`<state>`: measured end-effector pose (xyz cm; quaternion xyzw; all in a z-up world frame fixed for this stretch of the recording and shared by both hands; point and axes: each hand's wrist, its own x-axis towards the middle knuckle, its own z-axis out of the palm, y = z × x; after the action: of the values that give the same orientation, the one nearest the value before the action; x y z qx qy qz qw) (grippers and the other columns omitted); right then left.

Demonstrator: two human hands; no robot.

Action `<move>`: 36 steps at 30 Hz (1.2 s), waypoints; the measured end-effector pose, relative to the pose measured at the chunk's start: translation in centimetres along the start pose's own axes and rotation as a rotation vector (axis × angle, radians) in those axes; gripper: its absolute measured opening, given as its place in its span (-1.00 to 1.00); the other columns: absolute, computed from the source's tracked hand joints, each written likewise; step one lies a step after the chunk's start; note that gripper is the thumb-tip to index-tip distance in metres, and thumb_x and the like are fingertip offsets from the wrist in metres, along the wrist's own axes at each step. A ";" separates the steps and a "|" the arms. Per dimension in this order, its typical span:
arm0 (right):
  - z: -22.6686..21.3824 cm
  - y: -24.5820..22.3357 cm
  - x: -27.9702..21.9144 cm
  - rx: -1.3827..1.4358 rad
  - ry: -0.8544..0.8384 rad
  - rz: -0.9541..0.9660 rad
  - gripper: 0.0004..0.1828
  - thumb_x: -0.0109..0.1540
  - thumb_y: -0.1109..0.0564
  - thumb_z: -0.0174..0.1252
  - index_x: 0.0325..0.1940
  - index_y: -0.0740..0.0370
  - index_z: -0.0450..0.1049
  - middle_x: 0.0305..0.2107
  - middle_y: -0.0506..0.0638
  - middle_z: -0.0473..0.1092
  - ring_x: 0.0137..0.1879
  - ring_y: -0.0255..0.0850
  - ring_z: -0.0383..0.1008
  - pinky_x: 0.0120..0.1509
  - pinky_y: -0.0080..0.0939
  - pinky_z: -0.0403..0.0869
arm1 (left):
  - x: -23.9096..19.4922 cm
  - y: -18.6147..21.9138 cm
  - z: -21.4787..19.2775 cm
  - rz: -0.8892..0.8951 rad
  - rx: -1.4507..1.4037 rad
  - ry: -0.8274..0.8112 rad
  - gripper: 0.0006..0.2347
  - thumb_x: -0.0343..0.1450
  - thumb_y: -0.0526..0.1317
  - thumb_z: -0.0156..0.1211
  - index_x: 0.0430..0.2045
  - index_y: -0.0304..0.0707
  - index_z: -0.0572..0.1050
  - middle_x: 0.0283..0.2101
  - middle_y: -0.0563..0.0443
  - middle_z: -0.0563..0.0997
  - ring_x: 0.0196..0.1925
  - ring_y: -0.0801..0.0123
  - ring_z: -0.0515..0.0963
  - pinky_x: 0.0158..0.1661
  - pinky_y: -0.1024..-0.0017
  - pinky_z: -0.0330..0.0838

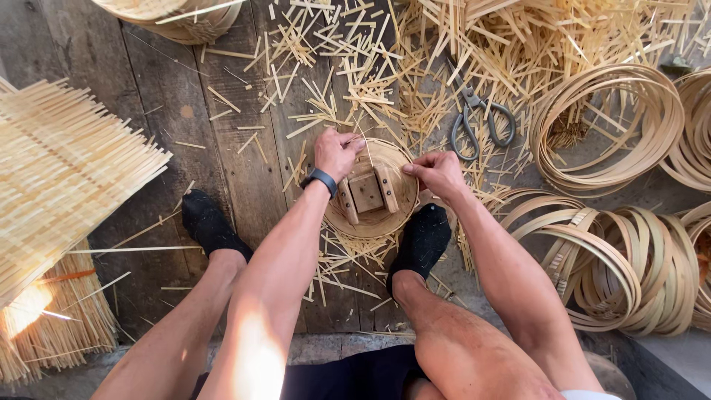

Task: The person sits on the floor and repeatedly places a circular bamboo frame onto a flat woven bamboo mat, then uses shears to trim the excess bamboo strips around the frame. The person removes the frame and sets the finished circular mat aside, repeating the process with new mats.

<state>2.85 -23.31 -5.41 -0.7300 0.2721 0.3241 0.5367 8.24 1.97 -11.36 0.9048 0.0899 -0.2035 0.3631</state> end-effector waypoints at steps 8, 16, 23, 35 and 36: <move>-0.7 3.0 -2.5 0.011 -0.107 0.007 -0.69 0.19 0.14 0.34 -0.06 0.40 0.58 -0.38 0.09 0.59 -0.35 -0.26 0.60 -0.23 -0.27 0.59 | -7.7 -4.9 -4.5 -0.288 -0.171 0.083 -0.76 0.38 -0.14 0.42 -0.17 -0.28 0.67 -0.39 -0.04 0.69 -0.38 0.34 0.58 -0.28 0.36 0.47; 0.1 3.6 -2.0 0.150 -0.050 0.048 -0.79 0.22 0.24 0.31 -0.12 0.46 0.59 -0.41 0.16 0.55 -0.40 -0.16 0.56 -0.31 -0.19 0.58 | -7.3 -4.7 -5.0 -0.463 -0.334 0.000 -0.64 0.25 -0.18 0.50 -0.12 -0.35 0.68 -0.20 -0.15 0.76 -0.28 0.40 0.67 -0.20 0.47 0.52; 1.2 2.5 -5.6 0.591 -0.204 0.056 -0.71 0.18 0.24 0.29 -0.03 0.40 0.56 -0.25 0.07 0.61 -0.25 -0.25 0.65 -0.18 -0.23 0.66 | -11.9 -4.0 -4.9 -0.844 -1.168 -0.020 -0.35 0.46 -0.21 0.27 0.46 -0.25 0.08 0.43 -0.20 0.17 0.50 0.04 0.10 0.46 -0.08 -0.15; 3.4 4.9 -4.5 0.287 -0.108 0.084 -0.71 0.26 0.14 0.26 -0.05 0.43 0.58 -0.40 0.12 0.57 -0.40 -0.13 0.60 -0.36 -0.16 0.63 | -16.9 -4.2 1.1 -0.705 -1.155 0.039 -0.68 0.38 -0.42 0.27 0.01 -0.35 0.41 -0.04 -0.15 0.63 -0.11 0.17 0.67 -0.20 0.18 0.62; 3.2 4.7 -4.8 0.300 -0.130 0.062 -0.71 0.26 0.13 0.25 -0.06 0.42 0.58 -0.40 0.10 0.57 -0.39 -0.15 0.60 -0.35 -0.19 0.63 | -17.1 -4.0 0.9 -0.695 -1.183 0.027 -0.68 0.39 -0.42 0.26 0.02 -0.34 0.41 -0.04 -0.14 0.64 -0.12 0.21 0.68 -0.23 0.22 0.60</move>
<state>-4.31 -21.27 -5.33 -0.6104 0.3046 0.3430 0.6458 -8.69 3.98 -6.95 0.4753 0.4758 -0.2134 0.7086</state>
